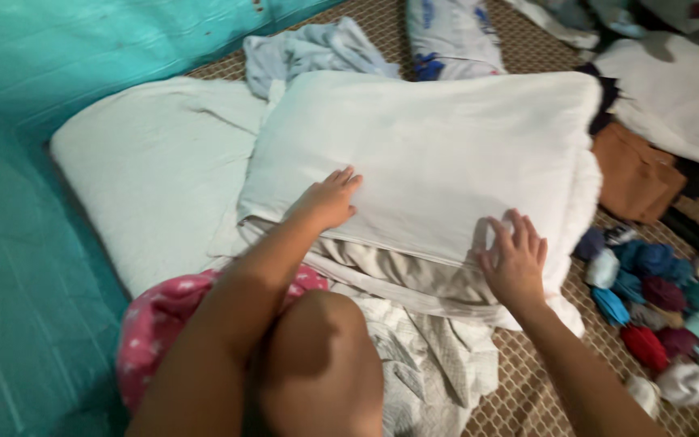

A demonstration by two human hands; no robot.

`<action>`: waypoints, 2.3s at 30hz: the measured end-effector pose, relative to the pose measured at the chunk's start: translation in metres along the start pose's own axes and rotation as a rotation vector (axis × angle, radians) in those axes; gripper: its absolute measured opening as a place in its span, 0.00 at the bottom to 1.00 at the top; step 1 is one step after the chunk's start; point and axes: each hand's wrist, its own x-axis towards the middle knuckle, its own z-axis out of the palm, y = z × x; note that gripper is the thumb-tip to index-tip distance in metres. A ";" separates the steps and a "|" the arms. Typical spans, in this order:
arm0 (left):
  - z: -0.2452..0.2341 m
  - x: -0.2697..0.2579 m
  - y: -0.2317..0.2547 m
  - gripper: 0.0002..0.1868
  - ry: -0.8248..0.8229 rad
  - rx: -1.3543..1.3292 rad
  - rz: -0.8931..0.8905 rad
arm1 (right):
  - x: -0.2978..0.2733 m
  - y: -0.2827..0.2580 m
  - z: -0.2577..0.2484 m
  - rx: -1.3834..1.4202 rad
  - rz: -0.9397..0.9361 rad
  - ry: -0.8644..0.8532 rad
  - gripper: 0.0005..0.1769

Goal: The person takes a white pillowcase from a rack, removes a pillow from a bed, and inserts the pillow into the case by hand, pulling the fabric over the pillow until it is enclosed.

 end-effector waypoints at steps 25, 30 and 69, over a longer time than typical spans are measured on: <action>0.117 -0.085 -0.204 0.58 0.419 -1.122 -0.862 | 0.038 -0.023 0.042 -0.032 -0.076 -0.188 0.42; 0.085 -0.060 -0.173 0.49 0.476 -1.243 -0.806 | 0.042 -0.003 0.001 -0.027 0.407 -0.127 0.44; 0.020 0.114 0.018 0.19 0.484 -0.759 -0.175 | -0.174 0.256 0.022 0.728 1.223 0.326 0.20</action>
